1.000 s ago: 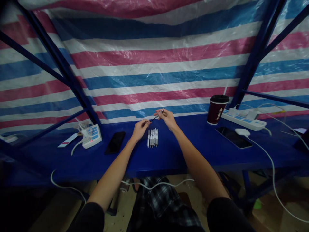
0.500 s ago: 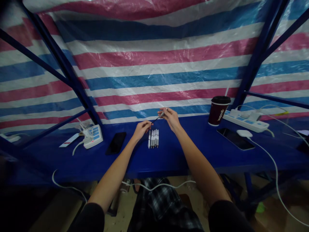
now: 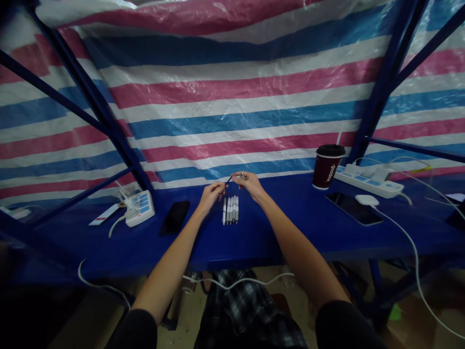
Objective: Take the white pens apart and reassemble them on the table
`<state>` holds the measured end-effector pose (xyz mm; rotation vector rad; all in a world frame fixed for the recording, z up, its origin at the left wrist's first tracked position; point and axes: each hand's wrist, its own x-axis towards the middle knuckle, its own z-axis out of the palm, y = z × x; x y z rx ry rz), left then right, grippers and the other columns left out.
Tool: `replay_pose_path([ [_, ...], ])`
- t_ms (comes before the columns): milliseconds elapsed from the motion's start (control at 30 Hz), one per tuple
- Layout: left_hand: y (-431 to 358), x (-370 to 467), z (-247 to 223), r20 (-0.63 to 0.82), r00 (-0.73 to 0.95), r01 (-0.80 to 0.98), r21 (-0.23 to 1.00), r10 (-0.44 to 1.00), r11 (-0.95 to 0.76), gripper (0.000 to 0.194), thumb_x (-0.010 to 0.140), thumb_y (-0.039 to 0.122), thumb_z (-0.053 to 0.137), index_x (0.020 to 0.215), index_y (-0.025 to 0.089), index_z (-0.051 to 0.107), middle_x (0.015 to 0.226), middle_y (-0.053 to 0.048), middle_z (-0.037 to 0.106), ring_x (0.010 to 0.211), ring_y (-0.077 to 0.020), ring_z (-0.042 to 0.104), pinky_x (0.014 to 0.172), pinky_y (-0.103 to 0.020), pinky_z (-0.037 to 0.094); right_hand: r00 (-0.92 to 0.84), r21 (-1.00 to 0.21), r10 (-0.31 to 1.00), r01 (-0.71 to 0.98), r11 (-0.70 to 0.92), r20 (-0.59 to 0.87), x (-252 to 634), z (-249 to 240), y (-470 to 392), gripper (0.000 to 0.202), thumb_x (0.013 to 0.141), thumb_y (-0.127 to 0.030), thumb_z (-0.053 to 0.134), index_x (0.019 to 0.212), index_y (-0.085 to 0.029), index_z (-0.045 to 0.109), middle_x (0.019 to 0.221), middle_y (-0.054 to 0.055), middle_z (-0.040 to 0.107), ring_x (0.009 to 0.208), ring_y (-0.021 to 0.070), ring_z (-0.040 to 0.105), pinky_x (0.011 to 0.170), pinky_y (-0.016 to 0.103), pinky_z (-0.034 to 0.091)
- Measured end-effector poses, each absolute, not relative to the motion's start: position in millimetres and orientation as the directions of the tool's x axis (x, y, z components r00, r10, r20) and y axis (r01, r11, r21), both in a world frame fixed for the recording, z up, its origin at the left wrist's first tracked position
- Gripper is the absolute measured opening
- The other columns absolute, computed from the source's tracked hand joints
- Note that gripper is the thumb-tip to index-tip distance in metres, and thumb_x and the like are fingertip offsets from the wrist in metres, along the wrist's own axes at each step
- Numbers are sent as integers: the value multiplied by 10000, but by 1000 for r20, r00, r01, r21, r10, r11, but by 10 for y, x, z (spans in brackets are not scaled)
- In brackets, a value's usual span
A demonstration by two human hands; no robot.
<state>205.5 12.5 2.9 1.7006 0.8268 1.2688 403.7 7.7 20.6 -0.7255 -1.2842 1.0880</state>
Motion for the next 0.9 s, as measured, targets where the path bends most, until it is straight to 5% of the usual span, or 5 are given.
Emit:
replay_pose_path([
  [200,43,2073,82,336,311,-21,938,889,-347,378,831,465,745,1032,147,778,765,-22,648,573,-99,500,551,-238,378,58,-875,891,-168,453,450,3937,189,83,385,661,-517,869,800,-178,751,614,-18,587,527,113,479,529,273,422],
  [400,83,2042,57,324,351,-41,943,879,-331,474,768,307,805,1225,187,762,926,-45,714,713,-117,582,685,-240,447,248,-821,884,-335,461,395,4172,311,57,372,651,-455,887,822,-204,673,568,-71,453,441,68,264,434,268,411],
  [633,107,2026,61,305,263,-254,937,915,-239,509,721,249,854,1219,201,757,1117,-66,726,881,-154,676,890,-310,513,-81,-891,935,-339,301,346,4153,263,7,322,740,-437,845,851,-181,683,919,55,753,397,22,238,338,219,353],
  [900,97,1991,118,168,355,-329,943,920,-45,413,789,233,805,1191,170,741,1204,-143,729,1078,-258,702,968,-430,527,-236,-961,937,-169,221,257,4007,116,66,262,777,-374,793,933,-168,743,748,32,743,345,39,279,298,210,335],
])
